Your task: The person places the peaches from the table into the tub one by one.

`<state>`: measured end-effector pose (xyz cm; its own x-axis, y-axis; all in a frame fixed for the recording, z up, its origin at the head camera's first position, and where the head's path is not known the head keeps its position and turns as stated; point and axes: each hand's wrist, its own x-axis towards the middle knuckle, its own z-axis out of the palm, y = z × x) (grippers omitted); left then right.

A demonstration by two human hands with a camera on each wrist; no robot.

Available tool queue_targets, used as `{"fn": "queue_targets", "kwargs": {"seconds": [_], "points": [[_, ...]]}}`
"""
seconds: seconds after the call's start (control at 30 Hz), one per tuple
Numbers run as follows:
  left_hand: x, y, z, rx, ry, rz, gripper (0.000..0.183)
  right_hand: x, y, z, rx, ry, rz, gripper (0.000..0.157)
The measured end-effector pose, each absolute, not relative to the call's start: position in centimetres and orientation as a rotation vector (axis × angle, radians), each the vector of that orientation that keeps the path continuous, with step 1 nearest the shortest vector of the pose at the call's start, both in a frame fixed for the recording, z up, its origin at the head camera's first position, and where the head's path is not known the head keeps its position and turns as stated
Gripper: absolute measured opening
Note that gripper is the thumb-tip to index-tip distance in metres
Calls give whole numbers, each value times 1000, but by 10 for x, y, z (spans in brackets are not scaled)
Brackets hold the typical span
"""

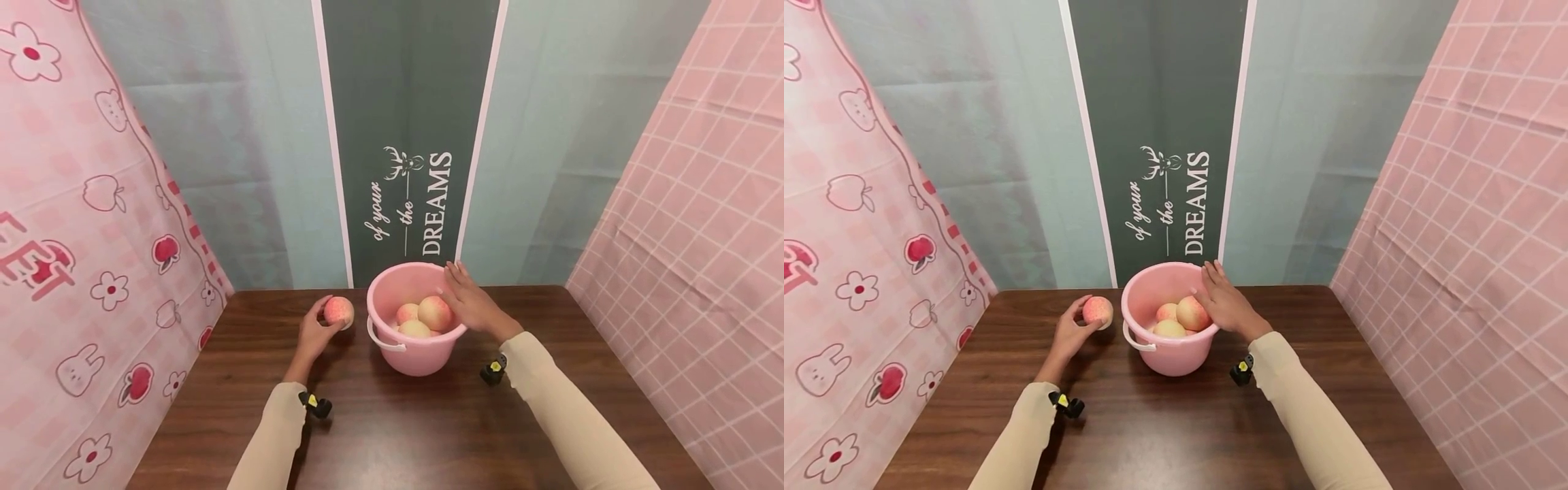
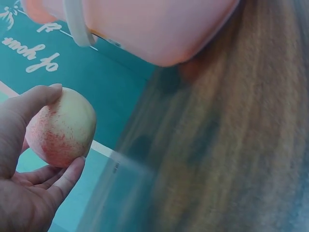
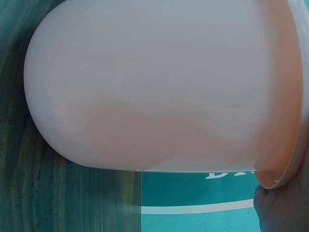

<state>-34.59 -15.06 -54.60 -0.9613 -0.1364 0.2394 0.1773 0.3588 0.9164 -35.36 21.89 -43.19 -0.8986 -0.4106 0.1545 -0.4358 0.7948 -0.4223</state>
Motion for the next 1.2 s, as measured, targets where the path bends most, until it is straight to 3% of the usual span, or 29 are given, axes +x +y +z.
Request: {"fn": "queue_targets", "kwargs": {"seconds": [1.2], "points": [[-320, -131, -473, -208, -2192, -1740, 71, -351, 217, -431, 682, -2926, 708, 70]]}}
